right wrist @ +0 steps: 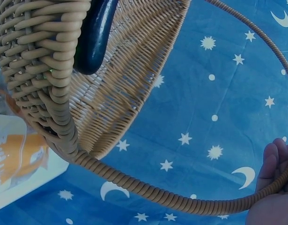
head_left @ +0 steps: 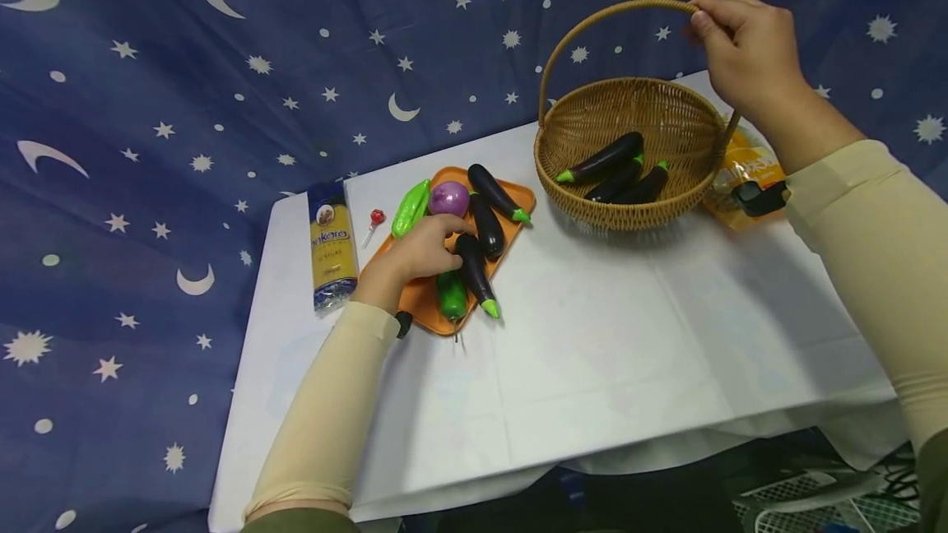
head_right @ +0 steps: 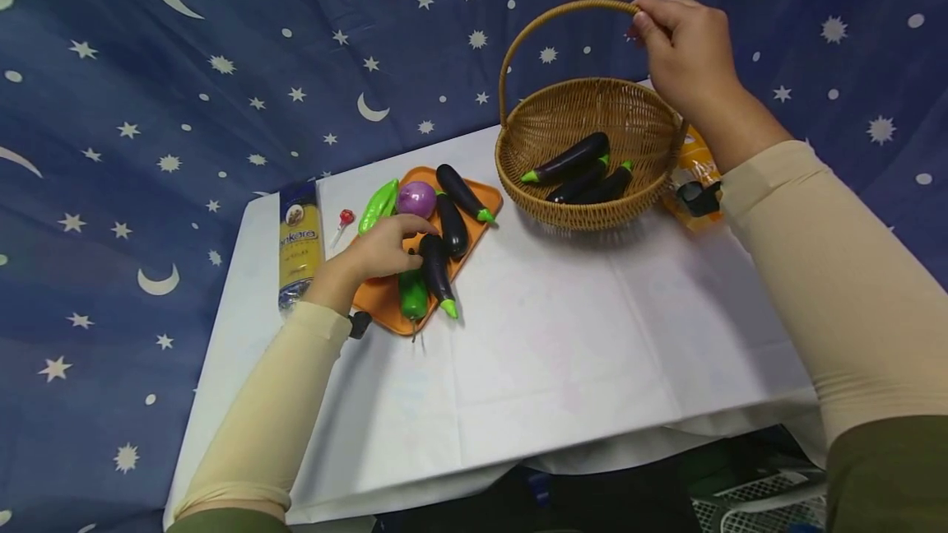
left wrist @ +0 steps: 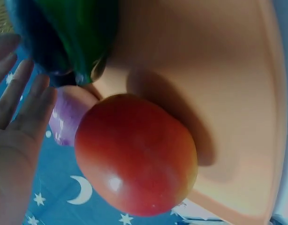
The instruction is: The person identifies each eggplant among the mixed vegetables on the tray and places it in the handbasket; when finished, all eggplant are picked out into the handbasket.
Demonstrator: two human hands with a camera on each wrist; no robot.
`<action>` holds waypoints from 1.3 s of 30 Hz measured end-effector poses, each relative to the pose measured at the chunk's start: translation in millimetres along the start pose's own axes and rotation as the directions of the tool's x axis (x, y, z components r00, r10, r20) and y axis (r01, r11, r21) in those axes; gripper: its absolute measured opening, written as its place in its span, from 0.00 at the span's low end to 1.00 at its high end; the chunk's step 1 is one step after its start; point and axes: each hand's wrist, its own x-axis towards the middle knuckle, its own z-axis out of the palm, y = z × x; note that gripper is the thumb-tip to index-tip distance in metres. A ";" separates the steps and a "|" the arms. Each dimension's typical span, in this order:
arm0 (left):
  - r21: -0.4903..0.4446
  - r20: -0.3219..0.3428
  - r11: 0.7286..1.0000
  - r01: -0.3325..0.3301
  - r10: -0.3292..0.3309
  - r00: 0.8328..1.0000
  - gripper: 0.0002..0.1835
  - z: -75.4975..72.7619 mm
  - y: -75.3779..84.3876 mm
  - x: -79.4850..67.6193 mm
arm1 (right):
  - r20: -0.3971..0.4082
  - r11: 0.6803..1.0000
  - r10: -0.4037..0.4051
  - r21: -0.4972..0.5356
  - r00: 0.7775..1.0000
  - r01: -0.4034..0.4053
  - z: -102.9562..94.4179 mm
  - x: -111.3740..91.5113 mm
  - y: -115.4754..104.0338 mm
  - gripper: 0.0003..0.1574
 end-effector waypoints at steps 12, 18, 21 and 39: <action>0.173 0.102 0.985 -0.026 0.008 0.995 0.28 10.4 4.6 3.7 | -0.010 1.000 0.012 0.008 1.000 -0.012 -0.3 1.1 0.2 0.28; 0.170 0.097 0.984 -0.051 0.035 0.995 0.27 13.2 -0.2 5.0 | -0.013 1.000 0.001 -0.011 1.000 -0.001 1.2 0.3 -1.2 0.28; 0.140 0.083 0.989 -0.048 0.037 0.996 0.27 11.8 -0.3 4.1 | -0.013 1.000 0.003 -0.010 1.000 -0.004 1.4 0.1 -1.5 0.28; -0.036 -0.050 0.999 -0.027 0.025 0.998 0.24 -22.6 22.7 -1.0 | -0.014 1.000 0.012 -0.008 1.000 -0.012 0.9 0.5 0.2 0.28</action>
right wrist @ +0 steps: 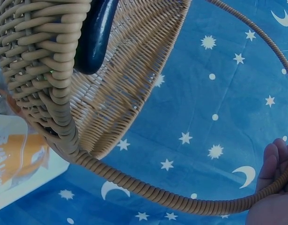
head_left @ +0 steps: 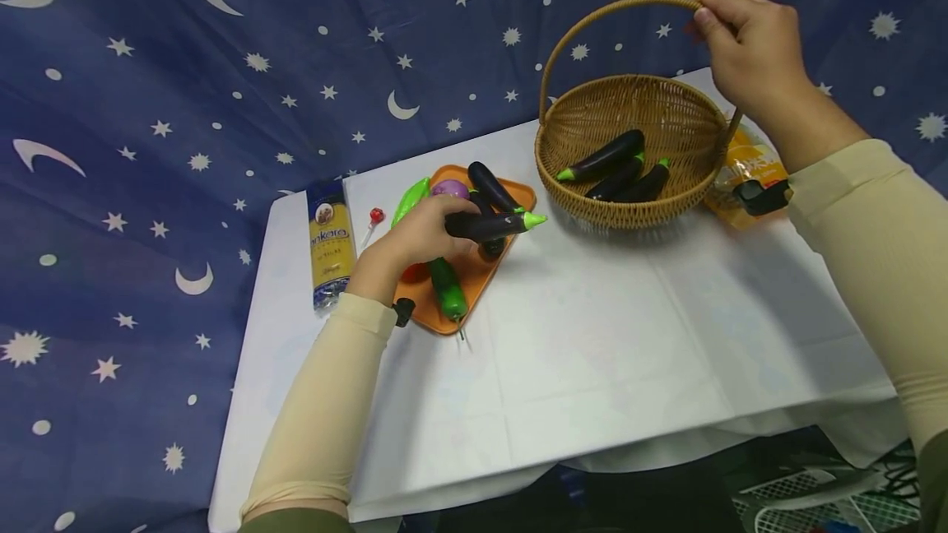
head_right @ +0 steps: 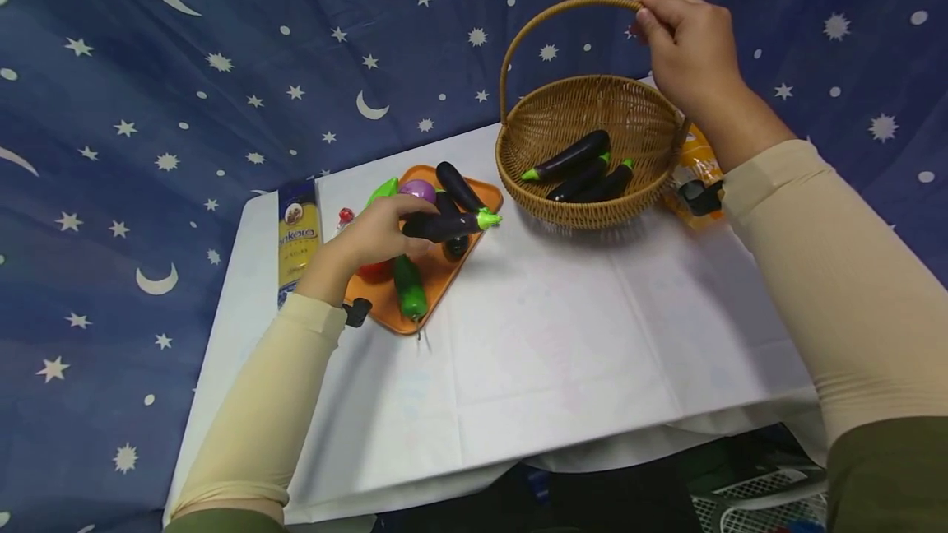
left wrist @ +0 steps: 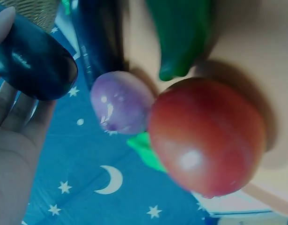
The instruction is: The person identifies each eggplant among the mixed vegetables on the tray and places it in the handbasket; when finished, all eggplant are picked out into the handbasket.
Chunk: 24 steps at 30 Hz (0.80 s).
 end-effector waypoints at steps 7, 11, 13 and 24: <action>0.020 -0.038 0.998 -0.063 0.064 0.997 0.26 -15.9 11.5 0.6 | -0.006 1.000 -0.007 -0.001 1.000 0.007 0.4 -0.8 0.0 0.28; 0.013 -0.058 0.995 -0.097 0.097 0.994 0.26 -23.1 18.9 2.4 | 0.000 1.000 -0.004 -0.001 1.000 0.004 0.2 -1.1 0.5 0.28; 0.017 -0.067 0.994 -0.109 0.110 0.992 0.25 -26.2 22.8 3.6 | 0.004 1.000 -0.001 -0.002 1.000 0.001 0.3 -1.5 0.8 0.28; 0.043 -0.077 0.986 -0.163 0.166 0.983 0.23 -38.2 45.6 13.8 | 0.002 1.000 -0.009 -0.013 1.000 0.009 0.7 -2.7 0.8 0.29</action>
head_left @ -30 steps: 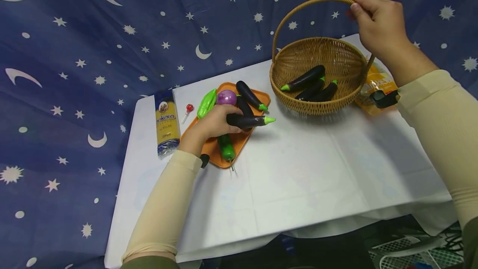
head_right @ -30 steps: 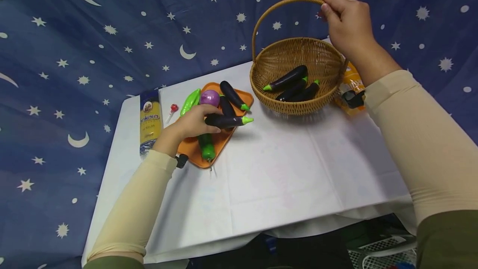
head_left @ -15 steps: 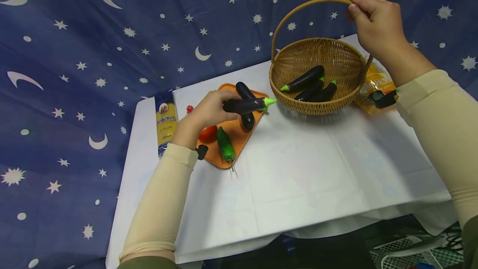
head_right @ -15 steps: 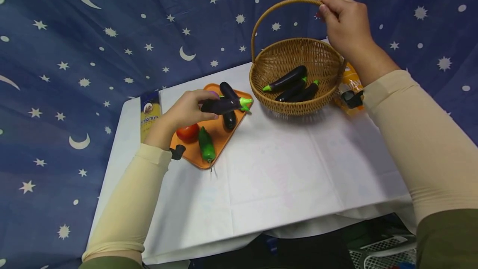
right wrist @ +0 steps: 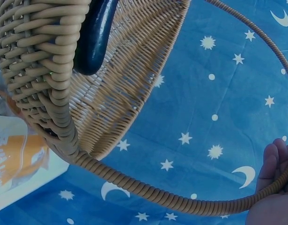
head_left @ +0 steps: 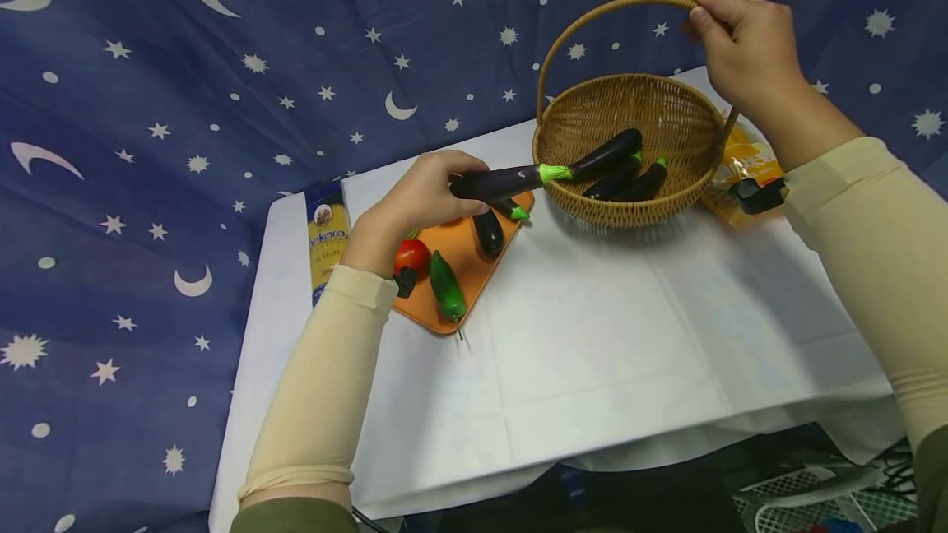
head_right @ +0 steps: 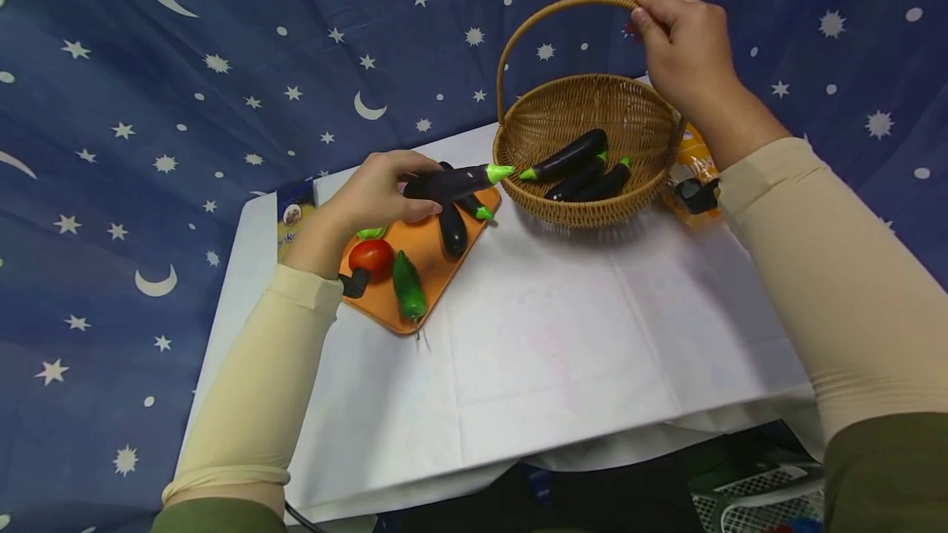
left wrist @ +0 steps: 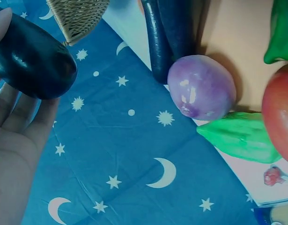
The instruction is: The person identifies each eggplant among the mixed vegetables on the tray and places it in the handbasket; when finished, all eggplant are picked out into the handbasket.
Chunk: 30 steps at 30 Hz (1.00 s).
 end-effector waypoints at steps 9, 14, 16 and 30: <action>0.026 0.011 0.999 -0.030 0.029 1.000 0.23 -1.0 16.5 16.1 | -0.006 1.000 0.006 0.004 1.000 -0.006 -0.4 -0.1 0.1 0.28; 0.048 0.021 0.995 -0.082 0.081 0.996 0.22 -0.3 25.2 26.3 | 0.001 1.000 0.015 0.006 1.000 -0.015 -0.7 0.1 1.3 0.28; 0.059 0.021 0.992 -0.111 0.110 0.994 0.22 -0.1 28.4 30.6 | 0.004 1.000 0.020 0.011 1.000 -0.020 -1.0 0.4 1.5 0.28; 0.078 0.047 0.987 -0.139 0.136 0.990 0.24 6.2 50.1 64.4 | 0.004 0.999 0.029 0.016 1.000 -0.029 -0.8 1.0 2.9 0.29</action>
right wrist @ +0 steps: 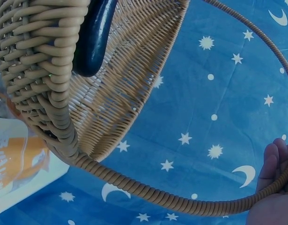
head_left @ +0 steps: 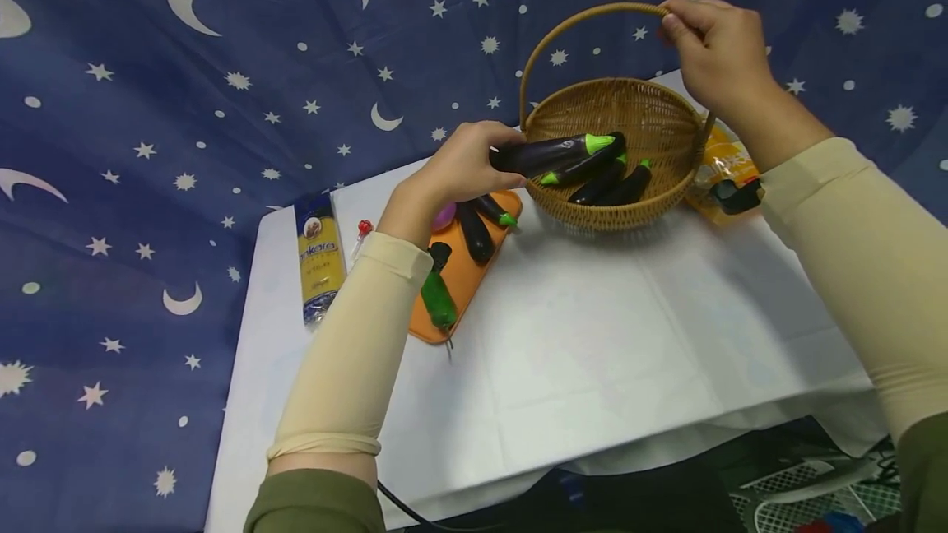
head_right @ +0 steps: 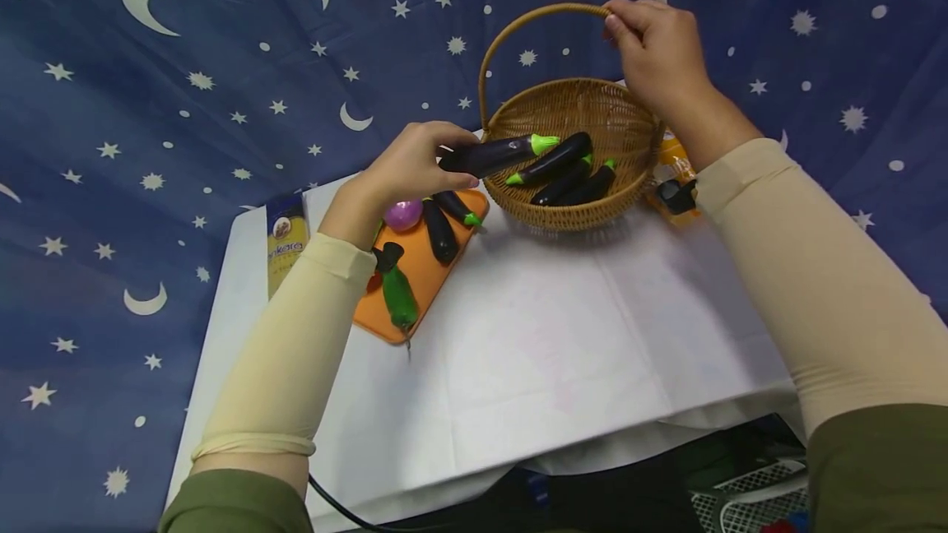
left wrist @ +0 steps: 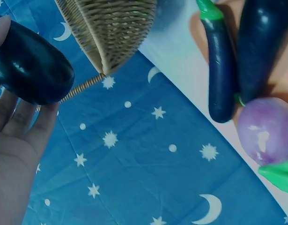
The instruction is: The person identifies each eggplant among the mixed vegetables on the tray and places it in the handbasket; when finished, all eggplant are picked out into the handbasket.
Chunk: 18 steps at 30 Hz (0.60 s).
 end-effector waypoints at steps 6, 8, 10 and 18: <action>-0.008 0.022 1.000 0.001 -0.001 1.000 0.26 4.5 11.6 16.0 | 0.010 1.000 -0.010 -0.002 1.000 0.010 -0.4 0.2 1.7 0.28; -0.009 0.027 1.000 0.003 -0.003 1.000 0.26 6.5 15.0 20.8 | 0.012 1.000 -0.012 -0.008 1.000 0.012 -0.2 -0.1 1.5 0.29; -0.004 0.039 1.000 0.009 -0.008 0.999 0.28 8.6 18.1 25.9 | 0.015 1.000 -0.015 -0.016 1.000 0.016 -0.3 -0.7 0.9 0.29; 0.038 0.074 0.999 -0.008 0.005 0.997 0.29 16.5 29.4 47.0 | 0.013 0.999 -0.028 -0.023 1.000 0.028 -2.9 -2.5 -2.2 0.29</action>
